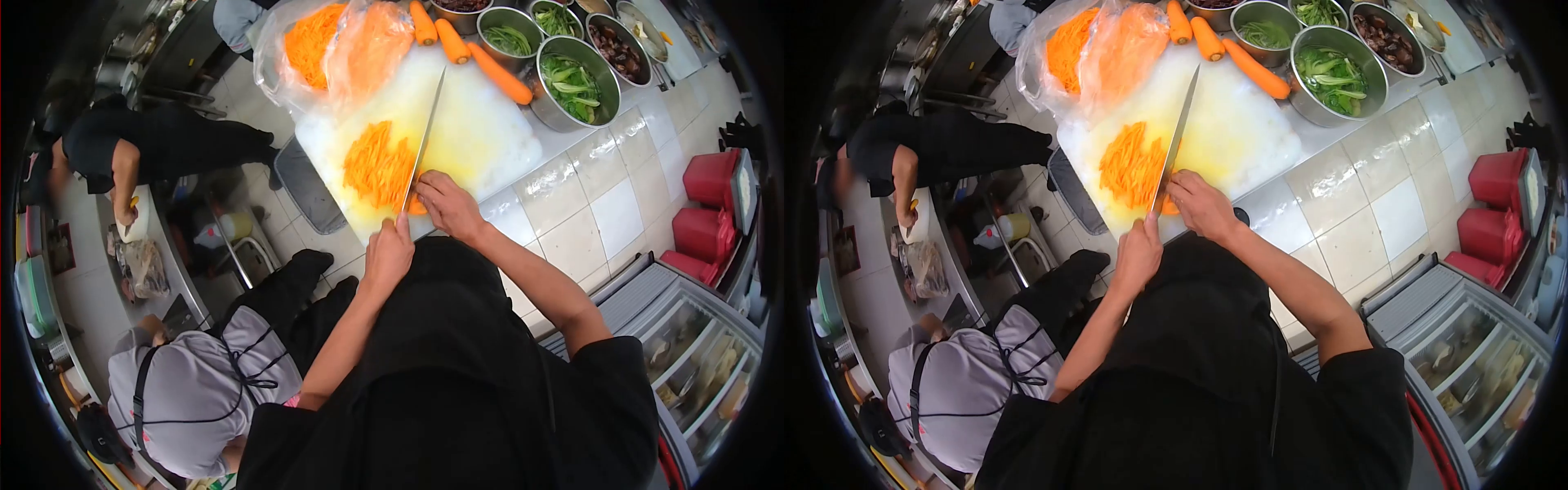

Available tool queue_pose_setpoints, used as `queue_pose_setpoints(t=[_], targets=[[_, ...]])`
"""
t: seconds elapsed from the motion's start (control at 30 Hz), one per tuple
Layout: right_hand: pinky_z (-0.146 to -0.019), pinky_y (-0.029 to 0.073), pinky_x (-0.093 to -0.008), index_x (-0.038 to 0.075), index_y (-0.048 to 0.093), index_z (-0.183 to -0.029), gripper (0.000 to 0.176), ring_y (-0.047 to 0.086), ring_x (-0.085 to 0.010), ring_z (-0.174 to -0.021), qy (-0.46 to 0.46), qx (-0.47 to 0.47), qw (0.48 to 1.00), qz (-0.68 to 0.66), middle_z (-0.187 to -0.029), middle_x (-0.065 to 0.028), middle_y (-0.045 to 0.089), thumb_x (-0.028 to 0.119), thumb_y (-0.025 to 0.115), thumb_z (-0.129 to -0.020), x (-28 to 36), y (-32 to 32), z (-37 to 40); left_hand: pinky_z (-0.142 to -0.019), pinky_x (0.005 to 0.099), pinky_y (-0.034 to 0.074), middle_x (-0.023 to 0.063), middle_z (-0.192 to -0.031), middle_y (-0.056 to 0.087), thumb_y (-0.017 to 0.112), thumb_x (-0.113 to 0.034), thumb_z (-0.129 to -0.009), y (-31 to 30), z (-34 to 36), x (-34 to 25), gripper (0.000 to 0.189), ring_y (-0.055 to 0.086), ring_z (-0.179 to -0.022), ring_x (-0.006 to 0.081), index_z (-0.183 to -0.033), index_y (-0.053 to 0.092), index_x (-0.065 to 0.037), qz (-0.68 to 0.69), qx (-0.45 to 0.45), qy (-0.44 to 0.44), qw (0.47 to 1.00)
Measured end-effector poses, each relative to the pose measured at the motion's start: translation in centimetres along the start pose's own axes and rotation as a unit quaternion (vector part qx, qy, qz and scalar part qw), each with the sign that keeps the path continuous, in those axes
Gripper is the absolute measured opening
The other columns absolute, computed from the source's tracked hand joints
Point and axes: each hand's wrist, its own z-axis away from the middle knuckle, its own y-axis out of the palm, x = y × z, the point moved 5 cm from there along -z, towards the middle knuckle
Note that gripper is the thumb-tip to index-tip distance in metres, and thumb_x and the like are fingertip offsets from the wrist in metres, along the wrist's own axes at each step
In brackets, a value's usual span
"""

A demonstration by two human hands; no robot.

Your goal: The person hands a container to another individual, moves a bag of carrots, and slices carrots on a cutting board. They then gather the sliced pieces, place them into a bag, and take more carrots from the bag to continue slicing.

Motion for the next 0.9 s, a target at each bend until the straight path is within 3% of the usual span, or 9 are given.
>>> queue_pose_setpoints(t=[0.1,0.17,0.27,0.43,0.53,0.73,0.9], targets=[[-0.087,0.050,-0.0362,0.002,0.060,-0.108,0.027,0.057,-0.0311,-0.107,-0.007,0.010,1.000,-0.022,-0.111,-0.0136,0.059,0.000,0.059,-0.081,-0.5,0.0,0.0,-0.080,0.0599,0.044,0.0412,-0.087,0.059,0.035,-0.041,-0.102,-1.4,-1.5,-1.6,0.056,0.057,-0.088,0.0574,-0.091,0.058,0.010,0.008,-0.030,0.026,0.999],[-0.087,0.050,-0.0366,0.002,0.060,-0.108,0.028,0.057,-0.0313,-0.107,-0.014,0.009,1.000,-0.020,-0.111,-0.0136,0.059,-0.001,0.058,-0.081,-0.5,-0.4,0.1,-0.082,0.0578,0.043,0.0387,-0.088,0.059,0.032,-0.041,-0.103,-2.8,-0.2,-2.1,0.058,0.056,-0.092,0.0555,-0.090,0.061,0.008,0.016,0.009,-0.015,1.000],[-0.086,0.050,-0.0370,0.001,0.060,-0.107,0.028,0.057,-0.0314,-0.106,-0.028,-0.003,1.000,-0.013,-0.111,-0.0135,0.059,-0.002,0.058,-0.079,-0.5,-0.4,0.0,-0.082,0.0579,0.043,0.0379,-0.088,0.060,0.032,-0.040,-0.103,-1.5,1.9,-0.8,0.058,0.057,-0.092,0.0542,-0.091,0.061,0.008,-0.004,0.012,-0.029,1.000],[-0.084,0.051,-0.0368,0.001,0.061,-0.104,0.026,0.058,-0.0309,-0.104,-0.014,-0.006,1.000,-0.022,-0.108,-0.0127,0.060,-0.003,0.058,-0.078,-0.4,-0.3,0.1,-0.082,0.0577,0.044,0.0375,-0.090,0.060,0.032,-0.041,-0.103,0.2,-1.3,-1.2,0.058,0.057,-0.093,0.0543,-0.094,0.061,0.009,-0.005,-0.015,0.004,1.000],[-0.083,0.051,-0.0364,0.001,0.061,-0.102,0.026,0.058,-0.0308,-0.102,-0.024,-0.011,0.999,-0.026,-0.106,-0.0124,0.060,-0.004,0.059,-0.077,-0.8,-0.6,0.2,-0.079,0.0601,0.044,0.0411,-0.086,0.059,0.035,-0.042,-0.102,-1.9,-0.6,-2.2,0.060,0.056,-0.088,0.0579,-0.087,0.058,0.010,0.026,-0.012,0.014,0.999],[-0.086,0.050,-0.0380,0.000,0.061,-0.102,0.024,0.058,-0.0322,-0.103,-0.023,-0.004,0.997,-0.069,-0.107,-0.0136,0.059,-0.004,0.060,-0.078,-0.3,-1.8,-0.6,-0.081,0.0597,0.044,0.0416,-0.088,0.058,0.033,-0.044,-0.103,-2.3,1.7,-1.4,0.060,0.055,-0.091,0.0579,-0.092,0.058,0.010,0.009,0.023,-0.019,1.000],[-0.088,0.049,-0.0382,-0.001,0.060,-0.103,0.022,0.057,-0.0329,-0.105,-0.051,0.061,0.994,-0.071,-0.108,-0.0143,0.058,-0.001,0.061,-0.080,-0.7,-1.6,-0.9,-0.080,0.0603,0.043,0.0405,-0.086,0.059,0.032,-0.044,-0.103,-2.1,1.6,-0.9,0.059,0.055,-0.089,0.0581,-0.092,0.058,0.009,-0.001,0.011,-0.017,1.000]])
